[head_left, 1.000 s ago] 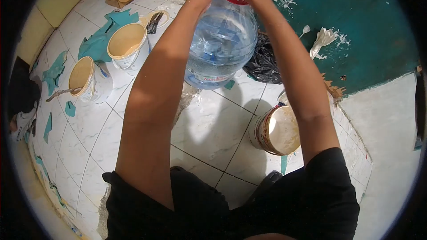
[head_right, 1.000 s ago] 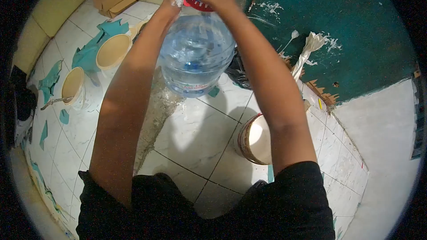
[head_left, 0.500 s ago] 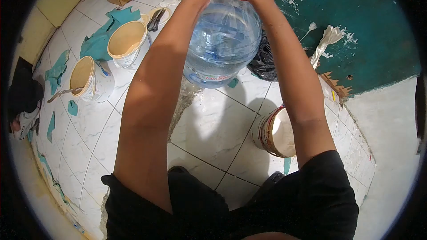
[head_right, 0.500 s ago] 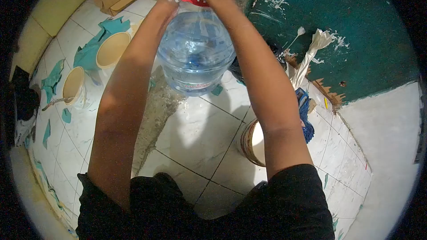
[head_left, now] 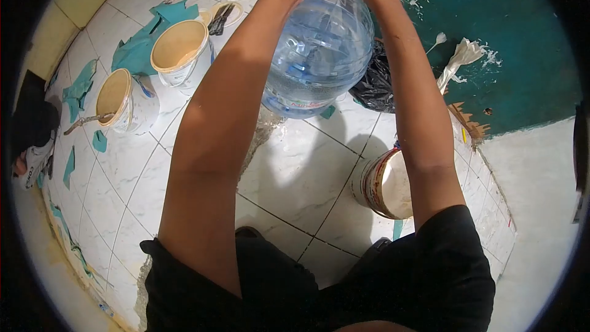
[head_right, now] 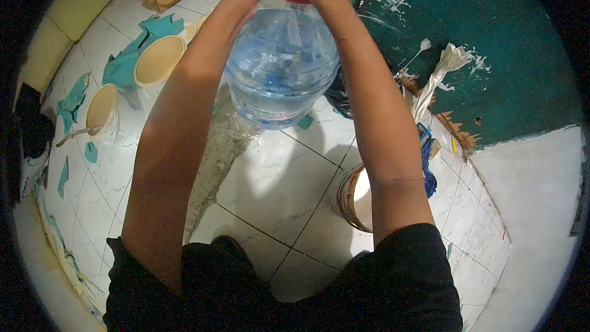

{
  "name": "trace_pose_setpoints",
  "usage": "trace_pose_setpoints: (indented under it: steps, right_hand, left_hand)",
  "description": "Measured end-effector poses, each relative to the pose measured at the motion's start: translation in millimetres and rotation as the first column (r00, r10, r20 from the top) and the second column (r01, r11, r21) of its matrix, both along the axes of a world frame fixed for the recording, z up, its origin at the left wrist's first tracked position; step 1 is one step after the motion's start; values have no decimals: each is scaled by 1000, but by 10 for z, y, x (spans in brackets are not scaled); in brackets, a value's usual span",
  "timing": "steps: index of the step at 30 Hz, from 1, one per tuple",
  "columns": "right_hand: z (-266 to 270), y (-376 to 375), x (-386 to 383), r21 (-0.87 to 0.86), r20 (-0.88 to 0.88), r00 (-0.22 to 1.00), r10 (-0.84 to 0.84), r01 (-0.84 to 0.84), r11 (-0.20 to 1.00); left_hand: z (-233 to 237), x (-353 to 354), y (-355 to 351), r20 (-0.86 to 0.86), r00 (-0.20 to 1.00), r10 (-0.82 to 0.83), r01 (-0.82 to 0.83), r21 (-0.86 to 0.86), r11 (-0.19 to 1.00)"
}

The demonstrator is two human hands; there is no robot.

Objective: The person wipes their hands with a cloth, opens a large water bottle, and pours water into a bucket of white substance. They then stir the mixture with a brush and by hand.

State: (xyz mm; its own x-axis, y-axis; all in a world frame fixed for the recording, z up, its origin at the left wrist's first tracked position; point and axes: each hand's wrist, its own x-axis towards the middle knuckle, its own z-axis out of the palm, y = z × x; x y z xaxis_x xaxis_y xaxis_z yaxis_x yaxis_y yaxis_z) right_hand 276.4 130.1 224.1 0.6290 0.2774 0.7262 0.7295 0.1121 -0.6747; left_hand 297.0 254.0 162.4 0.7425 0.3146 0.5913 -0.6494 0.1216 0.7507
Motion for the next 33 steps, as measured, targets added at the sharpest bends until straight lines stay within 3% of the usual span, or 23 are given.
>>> trace_pose_setpoints:
  steps: [3, 6, 7, 8, 10, 11, 14, 15, 18, 21, 24, 25, 28, 29, 32, 33]
  right_hand:
    - [91, 56, -295, -91, 45, 873, -486, 488, 868]
    - [78, 7, -266, -79, 41, 923, -384, 386, 919]
    - [28, -43, -87, -115, 89, 977, -196, 206, 972]
    - [43, -68, -11, -43, 45, 999, 17, -15, 999]
    - [40, -109, 140, 109, 6, 897, 441, -439, 892]
    - [70, -132, 130, 92, 6, 867, 499, -497, 863]
    - [68, -63, 89, -73, 9, 941, 337, -336, 939]
    - [96, -40, 38, -101, -30, 985, 173, -175, 979]
    - [58, 23, -16, 4, -23, 994, 109, -109, 994]
    - [98, 7, -135, -16, -114, 993, 15, -17, 1000]
    - [141, 33, -329, -69, 83, 890, -448, 454, 888]
    - [192, 1, -394, -109, 25, 904, -426, 426, 898]
    - [174, -75, -252, -172, 81, 975, -205, 216, 961]
    - [74, -94, 57, -195, 137, 986, 92, -64, 979]
    - [-28, -78, 287, -43, 135, 843, 521, -520, 853]
    - [-54, -111, 272, -21, -25, 807, 590, -590, 807]
  left_hand:
    - [15, -26, 5, -6, 1000, -18, 18, -13, 1000]
    - [17, -47, 4, -12, 999, -41, 40, -24, 999]
    - [14, -49, 4, -13, 999, -46, 46, -26, 999]
    - [16, -50, 0, -14, 999, -50, 49, -28, 998]
    - [11, -37, -8, -13, 998, -55, 54, -32, 998]
    - [16, -37, -10, -13, 998, -59, 59, -37, 998]
    - [28, -24, -8, -6, 998, -67, 67, -41, 997]
    - [14, -31, -3, -9, 998, -68, 68, -43, 997]
    - [3, -29, 1, -6, 997, -77, 76, -51, 996]
    - [4, -32, 7, -4, 996, -85, 85, -61, 995]
    - [3, -32, 24, -5, 994, -113, 112, -80, 991]
    - [-1, -32, 27, -6, 992, -124, 123, -88, 988]
    - [23, -25, 30, 0, 988, -156, 155, -116, 981]
    - [33, -26, 25, 2, 987, -161, 160, -119, 980]
    - [38, -50, 2, 26, 987, -162, 164, -146, 976]
    - [44, -69, -9, 44, 984, -171, 176, -160, 971]
